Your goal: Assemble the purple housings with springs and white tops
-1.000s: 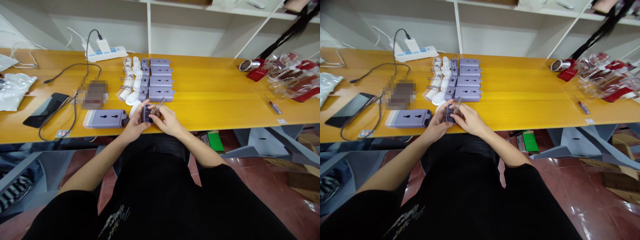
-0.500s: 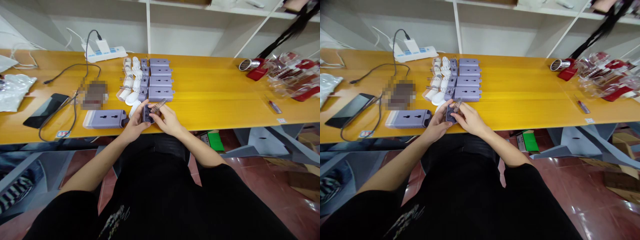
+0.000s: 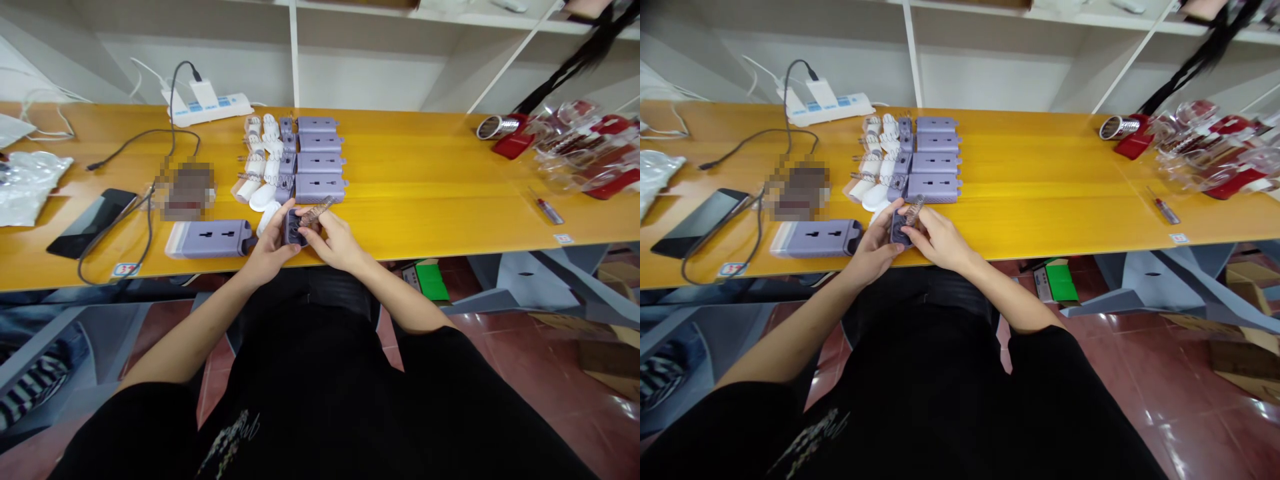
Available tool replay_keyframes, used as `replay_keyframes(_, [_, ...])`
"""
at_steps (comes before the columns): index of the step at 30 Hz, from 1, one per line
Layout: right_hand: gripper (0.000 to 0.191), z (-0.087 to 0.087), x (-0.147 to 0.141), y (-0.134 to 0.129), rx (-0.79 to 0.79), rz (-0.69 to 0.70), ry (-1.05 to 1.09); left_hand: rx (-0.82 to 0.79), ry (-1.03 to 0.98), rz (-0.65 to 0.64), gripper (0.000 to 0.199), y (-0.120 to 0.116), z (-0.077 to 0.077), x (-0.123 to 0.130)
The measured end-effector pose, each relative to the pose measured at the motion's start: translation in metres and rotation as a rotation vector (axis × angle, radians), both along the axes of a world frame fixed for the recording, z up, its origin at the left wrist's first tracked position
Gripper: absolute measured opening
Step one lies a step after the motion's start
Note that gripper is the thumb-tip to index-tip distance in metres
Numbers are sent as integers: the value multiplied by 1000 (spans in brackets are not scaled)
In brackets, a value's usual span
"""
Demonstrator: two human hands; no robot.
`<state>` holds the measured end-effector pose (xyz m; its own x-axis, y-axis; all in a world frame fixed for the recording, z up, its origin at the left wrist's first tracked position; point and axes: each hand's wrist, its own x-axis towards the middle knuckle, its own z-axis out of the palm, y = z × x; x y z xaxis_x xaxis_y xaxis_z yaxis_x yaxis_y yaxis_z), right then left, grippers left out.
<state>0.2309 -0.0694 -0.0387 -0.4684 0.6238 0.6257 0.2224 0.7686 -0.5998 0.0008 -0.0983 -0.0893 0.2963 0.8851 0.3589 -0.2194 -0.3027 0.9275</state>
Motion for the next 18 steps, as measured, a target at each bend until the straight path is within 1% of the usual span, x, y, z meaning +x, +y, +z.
replay_keyframes(7, [42,0,0,1,-46,13,11,10,31,14,104,0,-2,-1])
replay_keyframes(11, [46,0,0,3,-53,-14,31,19,41,17,102,1,-3,-2])
replay_keyframes(18, [48,2,1,2,-172,33,28,28,21,21,101,1,-4,-1])
